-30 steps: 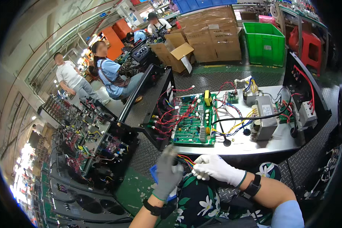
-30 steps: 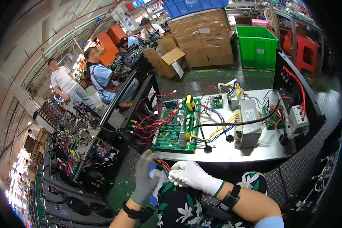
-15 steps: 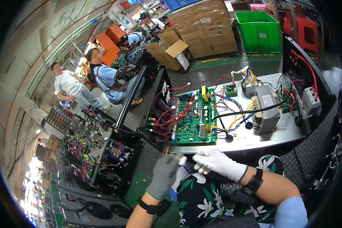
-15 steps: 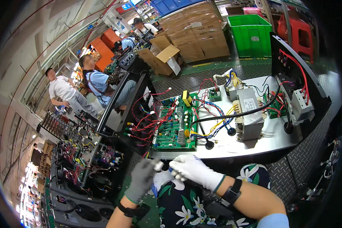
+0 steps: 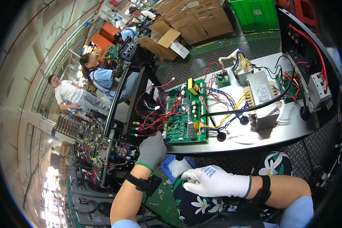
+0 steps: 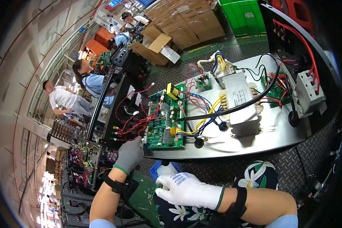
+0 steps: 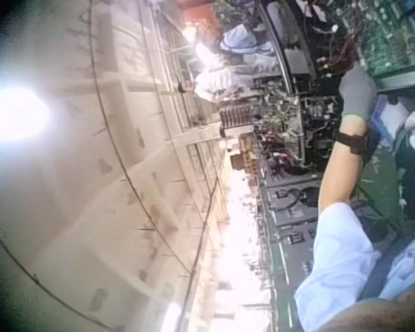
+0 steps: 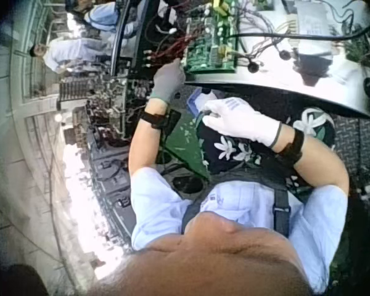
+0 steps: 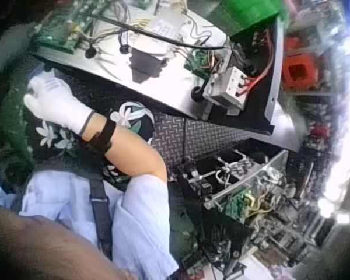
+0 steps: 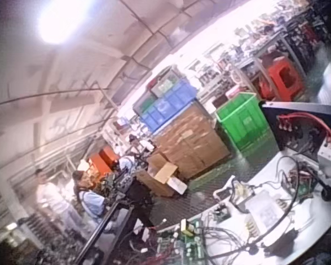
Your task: Connecting wiring and components inside a welding machine enclosure and testing controls.
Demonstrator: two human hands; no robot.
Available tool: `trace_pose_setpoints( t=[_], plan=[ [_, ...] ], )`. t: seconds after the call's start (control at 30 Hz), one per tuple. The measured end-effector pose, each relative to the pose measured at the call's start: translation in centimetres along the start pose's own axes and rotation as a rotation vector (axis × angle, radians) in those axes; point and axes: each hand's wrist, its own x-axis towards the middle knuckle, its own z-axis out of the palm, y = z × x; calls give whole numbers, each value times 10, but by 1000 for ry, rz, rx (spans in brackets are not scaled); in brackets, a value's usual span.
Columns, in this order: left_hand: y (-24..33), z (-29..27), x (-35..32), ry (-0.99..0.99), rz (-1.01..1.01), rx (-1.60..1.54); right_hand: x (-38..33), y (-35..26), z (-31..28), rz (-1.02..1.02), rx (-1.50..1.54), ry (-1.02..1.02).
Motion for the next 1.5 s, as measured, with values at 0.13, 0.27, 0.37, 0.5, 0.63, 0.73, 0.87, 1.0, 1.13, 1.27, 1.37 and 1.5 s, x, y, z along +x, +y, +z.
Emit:
trace_pose_setpoints(
  t=[0.13, 0.27, 0.37, 0.5, 0.63, 0.73, 0.87, 1.0, 1.13, 1.27, 1.37, 1.5],
  plan=[
    [4, -5, 20, -17, -10, 20, -14, 2, 0, -84, -73, -32],
    [-12, -20, 53, -218, 51, -21, -24, -5, -8, -82, -36, -206],
    [-41, -10, 67, -302, 377, 244, -34, -8, -7, -200, -8, -143],
    [-49, 1, 75, -168, 905, 407, -45, -11, -25, -217, -8, -174],
    [-36, 5, 80, -334, 814, 773, -51, -13, -27, -246, -23, -172],
    [-39, 4, 89, -396, 788, 709, -55, -17, -27, -301, -7, -170],
    [-41, 3, 90, -407, 791, 661, -61, -22, -31, -287, -37, -194],
    [-32, 14, 86, -390, 693, 703, -73, -20, -27, -348, -16, 14],
    [-32, 14, 71, -414, 245, 89, -77, -17, -23, -410, 3, 147],
    [-12, 6, 51, -210, -190, -307, -77, -16, -26, -418, -3, 179],
    [10, -7, 39, -45, -234, -149, -78, -17, -32, -432, 5, 183],
    [-14, 3, 24, 26, -167, -304, -81, -23, -51, -470, 31, 137]
  ],
)
